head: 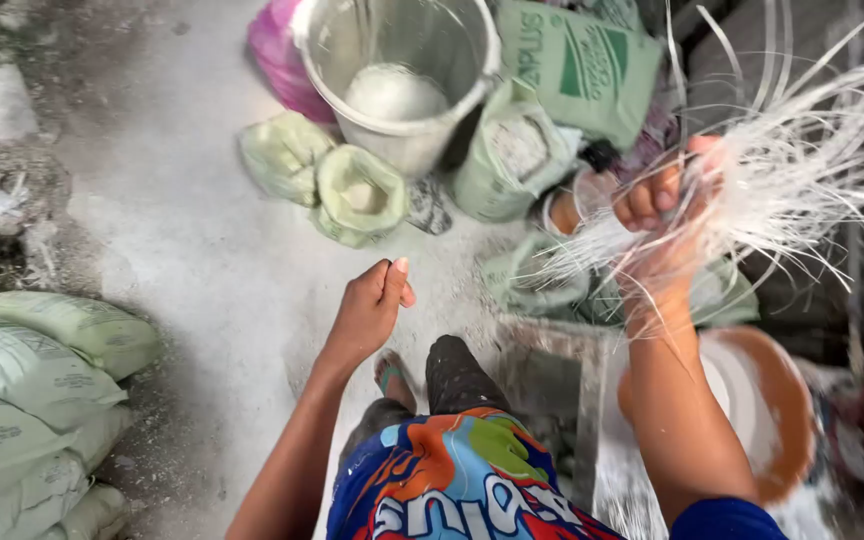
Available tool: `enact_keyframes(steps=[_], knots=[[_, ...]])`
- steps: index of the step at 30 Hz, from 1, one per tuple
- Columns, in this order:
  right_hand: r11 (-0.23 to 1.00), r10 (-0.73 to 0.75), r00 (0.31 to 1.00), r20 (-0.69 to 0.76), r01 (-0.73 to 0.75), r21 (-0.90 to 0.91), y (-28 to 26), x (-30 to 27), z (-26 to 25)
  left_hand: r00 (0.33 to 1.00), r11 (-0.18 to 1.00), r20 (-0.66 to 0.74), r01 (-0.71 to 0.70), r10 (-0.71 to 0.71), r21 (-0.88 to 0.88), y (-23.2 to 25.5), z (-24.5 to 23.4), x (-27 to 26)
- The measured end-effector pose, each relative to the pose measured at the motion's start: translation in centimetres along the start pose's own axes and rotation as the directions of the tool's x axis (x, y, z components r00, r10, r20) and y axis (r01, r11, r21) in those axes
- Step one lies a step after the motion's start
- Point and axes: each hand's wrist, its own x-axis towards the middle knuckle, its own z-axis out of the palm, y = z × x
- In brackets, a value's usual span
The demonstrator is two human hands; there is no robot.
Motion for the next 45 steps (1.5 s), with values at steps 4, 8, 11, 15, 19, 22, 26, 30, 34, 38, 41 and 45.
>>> enact_keyframes(steps=[4, 8, 11, 15, 19, 22, 26, 30, 34, 38, 41, 45], knots=[[0.99, -0.053, 0.833, -0.551, -0.027, -0.136, 8.5, 10.5, -2.1, 0.998, 0.997, 0.022, 0.065, -0.064, -0.047, 0.5, -1.8, 7.6], [0.957, -0.102, 0.97, -0.22, 0.035, -0.287, 18.9, 19.4, -20.2, 1.0, 1.0, 0.026, 0.014, -0.014, 0.001, 1.9, -2.9, 17.4], [0.647, -0.064, 0.998, -0.008, 0.036, -0.761, 27.1, 29.8, -30.1, 0.995, 0.987, 0.019, 0.096, -0.099, 0.126, 4.0, -4.3, 25.1], [-0.249, 0.343, 0.931, -0.12, -0.033, -0.968, 38.2, 39.5, -36.7, 0.99, 0.976, -0.081, 0.131, -0.119, 0.172, 5.9, -7.2, 32.0], [-0.416, 0.595, 0.778, -0.203, 0.082, -0.906, 39.6, 44.0, -33.6, 0.943, 0.949, -0.187, 0.296, -0.274, 0.107, 4.9, -9.0, 35.0], [-0.447, 0.785, 0.503, -0.362, 0.055, -0.893, 43.3, 44.4, -40.0, 0.868, 0.877, -0.181, 0.478, -0.463, 0.048, 3.5, -9.5, 36.3], [-0.2, 0.873, 0.355, -0.334, -0.362, -0.91, 35.3, 47.0, -30.9, 0.891, 0.887, -0.117, 0.451, -0.439, 0.103, 2.1, -9.4, 38.5], [0.364, 0.802, 0.514, -0.304, -0.824, -0.434, 29.0, 45.4, -21.4, 0.966, 0.966, -0.058, 0.254, -0.252, 0.049, 4.3, -9.1, 40.6], [0.633, 0.772, 0.634, -0.044, -0.762, 0.138, 25.6, 42.1, -17.7, 0.983, 0.962, 0.002, 0.181, -0.184, -0.204, 5.9, -7.6, 42.3], [0.729, 0.482, 0.876, -0.038, -0.376, 0.572, 21.8, 36.6, -9.5, 0.943, 0.716, 0.24, 0.333, -0.232, -0.613, 8.4, -7.3, 40.6], [0.893, 0.261, 0.92, -0.293, -0.116, 0.434, 22.3, 30.6, -4.5, 0.812, 0.447, 0.509, 0.583, -0.287, -0.678, 7.0, -4.7, 37.9], [0.094, -0.08, 0.992, -0.102, -0.094, -0.991, 24.3, 20.2, 0.8, 0.635, 0.069, 0.765, 0.772, -0.107, -0.632, 4.7, -1.8, 31.6]])
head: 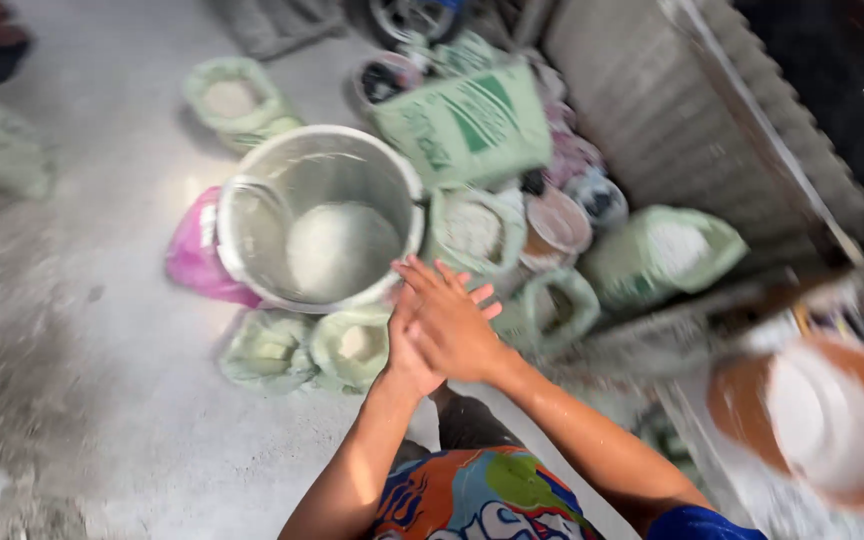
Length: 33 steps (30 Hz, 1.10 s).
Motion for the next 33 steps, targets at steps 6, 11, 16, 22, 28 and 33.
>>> enact_keyframes(steps=[6, 11, 16, 22, 28, 33], knots=[[0.895, 0.119, 0.978, -0.174, -0.181, -0.408, -7.6, -11.0, -7.3, 0.898, 0.902, 0.086, 0.431, -0.432, 0.03, -7.8, 4.4, -2.4], [0.783, 0.297, 0.878, -0.376, -0.449, -0.43, -10.9, -24.7, -10.0, 0.84, 0.862, 0.227, 0.437, -0.493, 0.256, -15.5, 5.9, -2.7], [0.628, 0.711, 0.592, -0.379, -0.778, -0.037, -16.2, -41.2, -12.7, 0.825, 0.781, 0.38, 0.113, -0.419, 0.614, -26.3, 7.9, -5.3], [0.434, 0.873, 0.147, -0.464, -0.666, 0.606, -20.9, -61.8, -14.4, 0.639, 0.495, 0.22, 0.289, -0.737, 0.82, -48.4, 1.3, -7.9], [0.403, 0.83, -0.201, -0.52, -0.428, 0.809, -24.3, -71.3, -18.1, 0.904, 0.56, 0.039, 0.23, -0.427, 0.796, -62.3, 3.1, -5.3], [0.381, 0.771, -0.425, -0.474, -0.287, 0.879, -24.2, -75.6, -20.8, 0.957, 0.802, -0.254, 0.259, -0.138, 0.538, -69.2, -0.8, 9.5]])
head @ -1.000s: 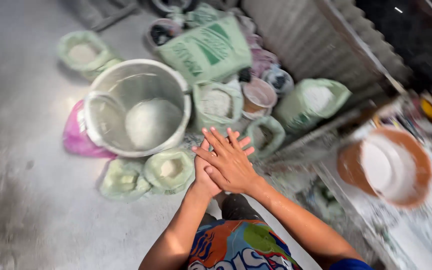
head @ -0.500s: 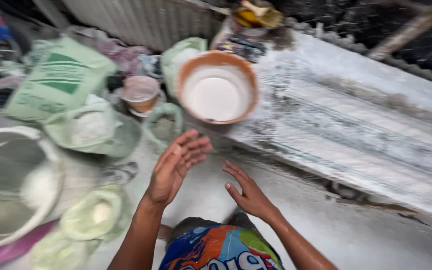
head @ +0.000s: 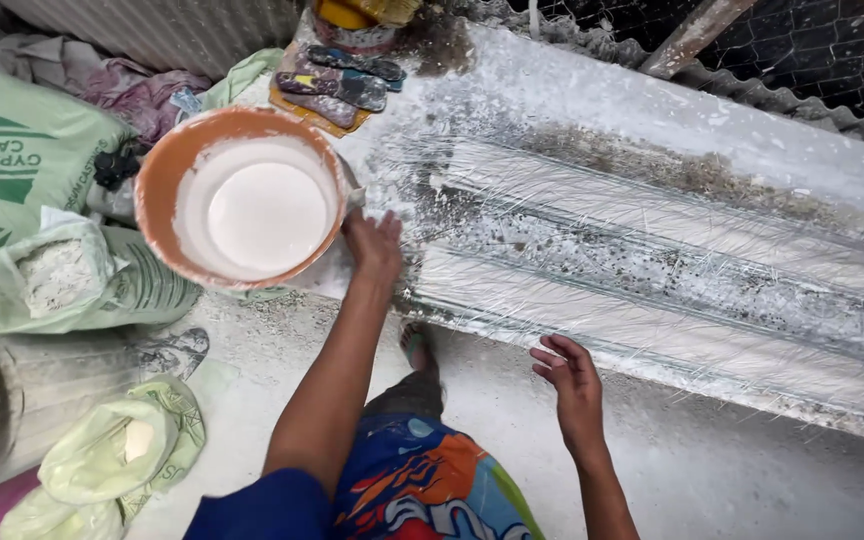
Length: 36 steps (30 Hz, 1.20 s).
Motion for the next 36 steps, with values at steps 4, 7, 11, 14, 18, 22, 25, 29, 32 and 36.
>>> enact_keyframes(steps=[4, 7, 11, 14, 18, 22, 25, 29, 32, 36], knots=[[0.999, 0.03, 0.997, -0.073, -0.029, 0.019, -1.5, 1.6, -1.4, 0.988, 0.995, -0.154, 0.014, -0.029, -0.098, -2.7, -1.5, 10.3], [0.994, 0.097, 0.986, -0.139, -0.09, 0.057, -2.4, 3.2, -2.7, 0.977, 0.977, -0.21, -0.023, -0.023, -0.213, -3.4, -1.8, 13.3], [0.991, 0.123, 0.981, -0.149, -0.113, 0.073, -2.7, 6.7, -3.5, 0.804, 0.946, -0.5, -0.289, 0.322, 0.145, -2.7, 3.1, 8.4], [0.991, 0.125, 0.988, -0.095, -0.119, 0.063, -3.2, 9.2, -3.2, 0.675, 0.661, -0.225, -0.502, 0.702, 0.558, -4.0, 5.1, 5.6], [0.997, 0.055, 0.997, 0.058, -0.052, -0.053, -4.5, 12.7, -2.5, 0.532, 0.327, 0.183, -0.719, 0.827, 0.613, -3.2, 9.0, 2.3], [1.0, -0.012, 0.97, 0.243, 0.011, 0.006, -4.7, 16.8, -3.1, 0.458, 0.254, 0.265, -0.791, 0.848, 0.556, -1.3, 12.2, -1.4], [0.984, -0.137, 0.943, 0.303, 0.166, -0.07, -5.7, 19.3, -3.2, 0.361, 0.249, 0.252, -0.888, 0.898, 0.387, -1.0, 14.2, -4.2], [0.893, -0.3, 0.847, 0.439, 0.412, -0.184, -8.8, 22.9, -1.7, 0.503, 0.398, 0.309, -0.85, 0.807, 0.344, -1.9, 15.4, -8.0], [0.82, -0.359, 0.765, 0.534, 0.532, -0.21, -9.6, 27.1, 2.0, 0.563, 0.46, 0.332, -0.819, 0.757, 0.342, -3.5, 15.6, -9.7], [0.778, -0.364, 0.663, 0.654, 0.603, -0.178, -10.7, 30.4, 7.8, 0.632, 0.529, 0.376, -0.775, 0.678, 0.346, -4.3, 16.9, -13.2]])
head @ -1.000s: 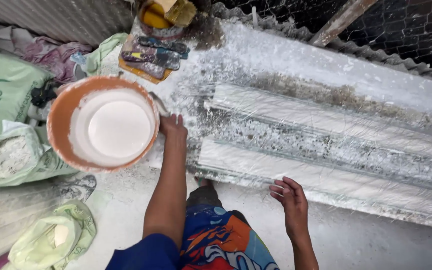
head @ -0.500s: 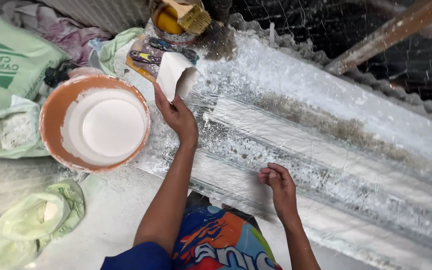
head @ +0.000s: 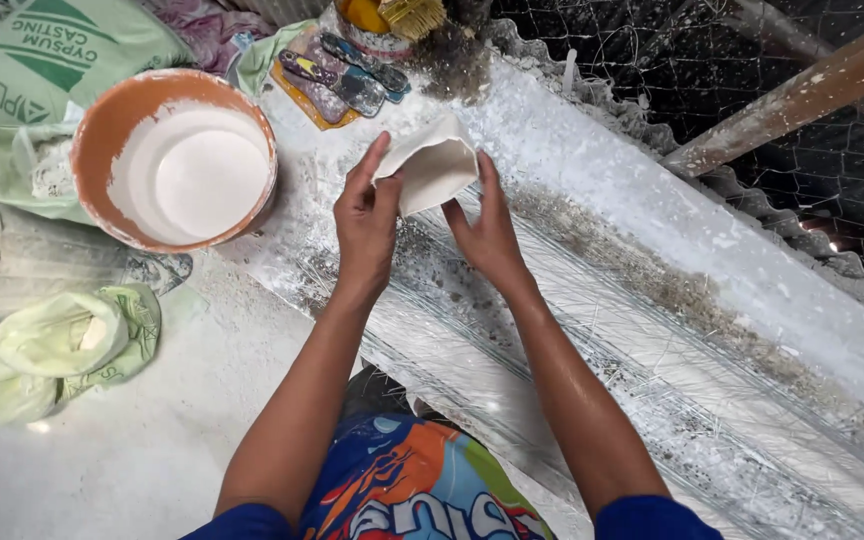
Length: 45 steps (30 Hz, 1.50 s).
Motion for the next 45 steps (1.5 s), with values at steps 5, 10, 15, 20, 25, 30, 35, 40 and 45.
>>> enact_keyframes(steps=[5, 10, 15, 20, 25, 30, 35, 40, 45], knots=[[0.999, 0.01, 1.0, 0.021, -0.009, -0.046, 7.1, 1.5, -1.1, 0.999, 0.993, 0.022, 0.033, -0.036, 0.111, -1.3, -1.1, 0.4], [0.93, 0.177, 0.984, 0.002, -0.166, -0.328, 7.7, -0.1, -4.7, 0.999, 0.988, -0.008, 0.039, -0.038, 0.146, -1.1, -5.1, 2.5], [0.679, 0.412, 0.908, -0.073, -0.359, -0.64, 11.2, -5.7, -7.5, 0.996, 0.996, -0.002, 0.09, -0.09, -0.03, -1.2, -10.5, 5.3], [0.62, 0.491, 0.813, -0.312, -0.578, -0.53, 15.8, -11.8, -12.4, 0.991, 0.979, -0.051, 0.115, -0.125, -0.169, 0.5, -15.5, 7.7], [0.558, 0.537, 0.66, -0.525, -0.745, -0.365, 28.2, -20.6, -20.6, 0.983, 0.986, -0.122, 0.129, -0.141, -0.102, 0.7, -21.0, 9.9], [0.724, 0.135, 0.752, -0.645, -0.52, -0.454, 20.1, -21.3, -17.9, 0.998, 0.706, 0.051, -0.021, -0.021, 0.708, 3.1, -26.3, 12.7], [0.827, 0.076, 0.786, -0.613, -0.393, -0.402, 13.6, -15.4, -7.2, 0.99, 0.266, 0.12, -0.097, -0.072, 0.959, -4.1, -30.3, 15.1], [0.931, 0.162, 0.867, -0.472, -0.292, -0.218, 6.2, -10.9, 2.7, 0.876, -0.009, 0.463, -0.468, -0.137, 0.884, -3.3, -29.1, 14.9], [0.942, 0.288, 0.878, -0.382, -0.332, -0.055, 2.9, -9.2, 6.8, 0.84, -0.156, 0.331, -0.43, -0.43, 0.889, -11.7, -30.7, 15.6]])
